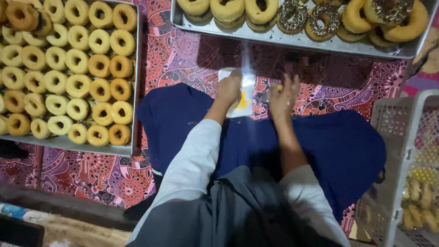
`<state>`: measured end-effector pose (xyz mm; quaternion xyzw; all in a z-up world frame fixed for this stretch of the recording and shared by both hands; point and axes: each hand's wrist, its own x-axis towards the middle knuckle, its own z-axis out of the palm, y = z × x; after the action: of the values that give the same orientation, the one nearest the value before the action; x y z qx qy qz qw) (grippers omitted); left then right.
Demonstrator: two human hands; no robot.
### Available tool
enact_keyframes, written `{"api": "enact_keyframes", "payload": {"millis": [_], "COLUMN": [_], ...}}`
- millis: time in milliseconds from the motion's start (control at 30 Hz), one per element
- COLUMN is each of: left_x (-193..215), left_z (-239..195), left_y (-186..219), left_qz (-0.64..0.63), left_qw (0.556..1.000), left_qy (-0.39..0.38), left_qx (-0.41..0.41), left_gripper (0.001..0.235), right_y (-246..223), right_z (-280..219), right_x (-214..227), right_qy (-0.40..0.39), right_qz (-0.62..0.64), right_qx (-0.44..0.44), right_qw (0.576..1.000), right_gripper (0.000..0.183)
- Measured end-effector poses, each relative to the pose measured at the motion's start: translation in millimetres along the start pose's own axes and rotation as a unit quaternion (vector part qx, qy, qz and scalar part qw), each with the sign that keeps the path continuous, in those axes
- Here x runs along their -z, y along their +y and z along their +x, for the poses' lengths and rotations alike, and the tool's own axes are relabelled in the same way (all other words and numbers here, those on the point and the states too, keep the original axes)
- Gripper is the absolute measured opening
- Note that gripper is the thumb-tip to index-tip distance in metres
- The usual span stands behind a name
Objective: The person sits on the floor and repeatedly picks donuts from metal trays, places them into small clear plastic bags, and sets the sealed bags into a white plastic crate. The person handles plain and sprinkled donuts one at a time throughout the clip.
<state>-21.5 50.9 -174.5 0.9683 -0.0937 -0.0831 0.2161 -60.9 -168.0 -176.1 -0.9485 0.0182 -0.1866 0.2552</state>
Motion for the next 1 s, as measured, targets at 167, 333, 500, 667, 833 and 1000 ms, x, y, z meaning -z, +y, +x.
{"api": "enact_keyframes", "payload": {"millis": [167,333,500,667,833,1000], "left_x": [33.8,101.3,125.4,136.9,159.0,148.9], "left_z": [-28.8,-30.3,-38.2,-70.8,-78.7,-33.2], "left_y": [27.7,49.0,64.9,104.9,136.8,115.5], "left_qz": [-0.098,-0.324,-0.344,-0.301,-0.523,-0.895], "left_qw": [0.987,0.914,0.885,0.892,0.780,0.421], "left_qy": [0.121,0.220,0.298,0.310,0.343,0.140], "left_qx": [-0.022,0.105,0.098,-0.134,-0.011,0.053], "left_gripper": [0.020,0.057,0.035,0.036,0.078,0.029], "right_y": [-61.5,-114.7,-155.0,-153.2,-141.5,-127.2], "right_z": [49.7,73.3,55.6,44.3,51.8,68.6], "right_x": [4.7,57.6,128.0,140.4,140.0,169.7], "right_qy": [-0.261,-0.222,0.027,-0.141,-0.065,-0.138], "right_qz": [0.153,0.279,0.136,0.109,0.189,0.229], "right_qx": [-0.146,-0.005,0.127,0.069,0.152,0.212], "right_qw": [0.942,0.934,0.982,0.982,0.968,0.940], "right_gripper": [0.040,0.019,0.030,0.010,0.024,0.023]}}
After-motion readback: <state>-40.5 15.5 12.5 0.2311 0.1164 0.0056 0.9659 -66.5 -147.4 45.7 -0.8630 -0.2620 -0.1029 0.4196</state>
